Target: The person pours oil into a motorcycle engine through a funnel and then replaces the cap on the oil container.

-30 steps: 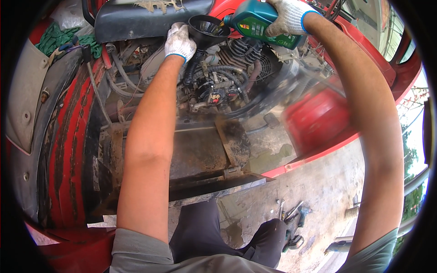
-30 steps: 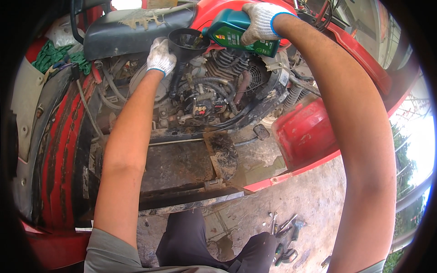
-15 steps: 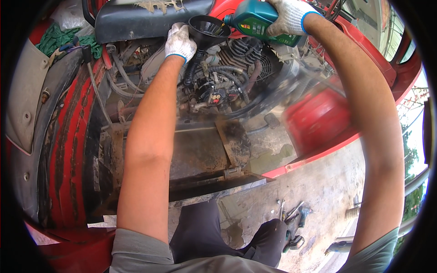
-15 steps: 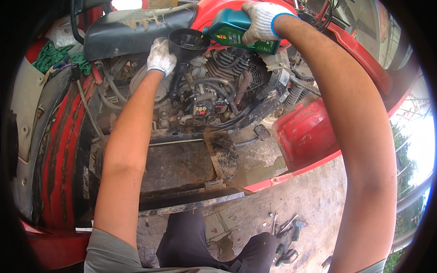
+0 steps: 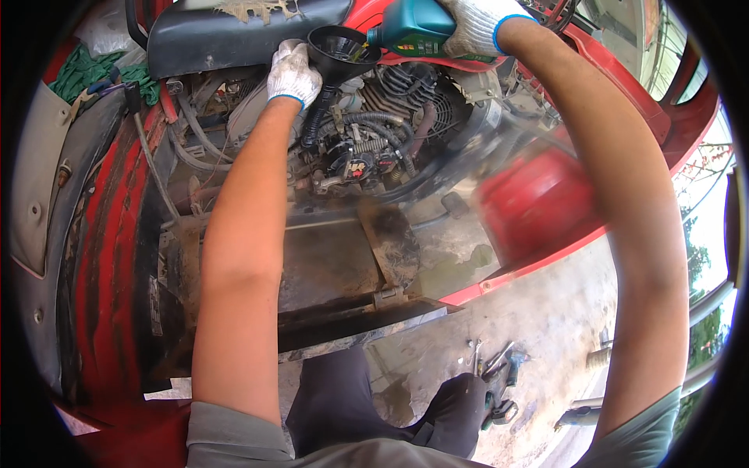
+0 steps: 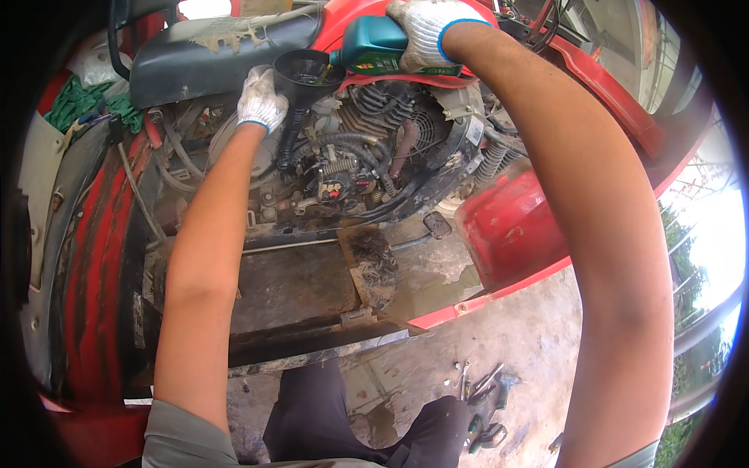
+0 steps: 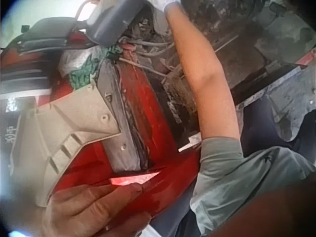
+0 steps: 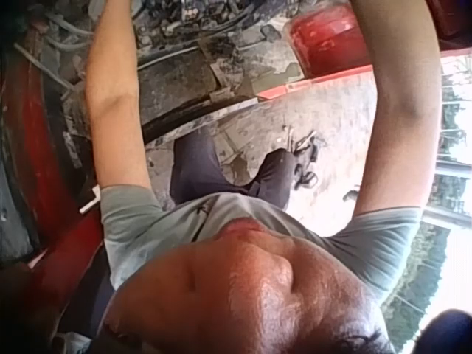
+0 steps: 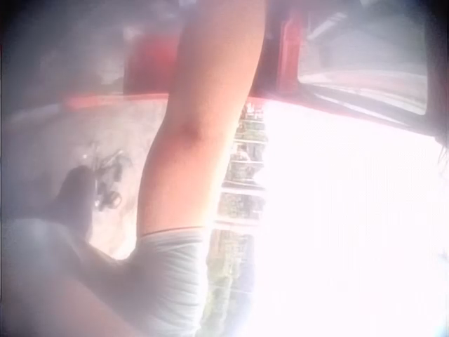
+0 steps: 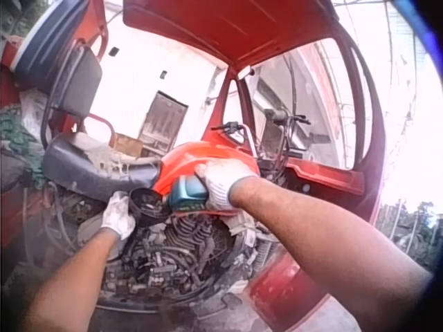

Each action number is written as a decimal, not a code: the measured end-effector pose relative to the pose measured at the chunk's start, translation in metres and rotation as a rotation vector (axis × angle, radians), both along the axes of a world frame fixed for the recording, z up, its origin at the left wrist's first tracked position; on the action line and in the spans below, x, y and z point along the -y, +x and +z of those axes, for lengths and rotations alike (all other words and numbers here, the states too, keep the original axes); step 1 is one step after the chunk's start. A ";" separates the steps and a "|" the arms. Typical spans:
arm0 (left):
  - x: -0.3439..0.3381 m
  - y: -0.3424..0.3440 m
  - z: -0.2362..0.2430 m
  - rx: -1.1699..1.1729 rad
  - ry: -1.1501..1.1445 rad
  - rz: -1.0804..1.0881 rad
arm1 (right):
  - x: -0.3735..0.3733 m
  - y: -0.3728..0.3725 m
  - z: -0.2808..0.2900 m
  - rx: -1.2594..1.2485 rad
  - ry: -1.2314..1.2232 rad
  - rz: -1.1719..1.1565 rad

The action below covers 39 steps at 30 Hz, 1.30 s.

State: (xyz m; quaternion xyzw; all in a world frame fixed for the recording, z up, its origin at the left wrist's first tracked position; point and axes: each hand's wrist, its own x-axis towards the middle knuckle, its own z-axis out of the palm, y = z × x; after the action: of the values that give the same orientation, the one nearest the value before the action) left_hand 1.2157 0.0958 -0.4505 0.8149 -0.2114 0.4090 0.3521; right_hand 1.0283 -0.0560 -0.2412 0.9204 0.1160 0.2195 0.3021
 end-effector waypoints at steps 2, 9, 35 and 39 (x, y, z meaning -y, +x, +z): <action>-0.001 0.002 -0.003 0.012 -0.002 0.023 | 0.004 0.002 0.004 0.029 0.013 0.013; 0.000 0.008 -0.004 0.029 -0.022 -0.003 | -0.005 -0.022 0.021 0.014 -0.069 -0.078; 0.005 0.003 -0.001 0.014 -0.019 0.009 | 0.020 -0.011 0.026 0.263 -0.621 0.268; 0.001 0.002 -0.002 0.022 -0.015 -0.008 | 0.020 -0.011 0.019 0.292 -0.654 0.296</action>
State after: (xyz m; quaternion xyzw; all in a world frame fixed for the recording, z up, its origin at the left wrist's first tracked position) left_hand 1.2176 0.0946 -0.4529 0.8068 -0.2157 0.4180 0.3575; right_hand 1.0174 -0.0761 -0.2225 0.7080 0.2670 0.3408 0.5580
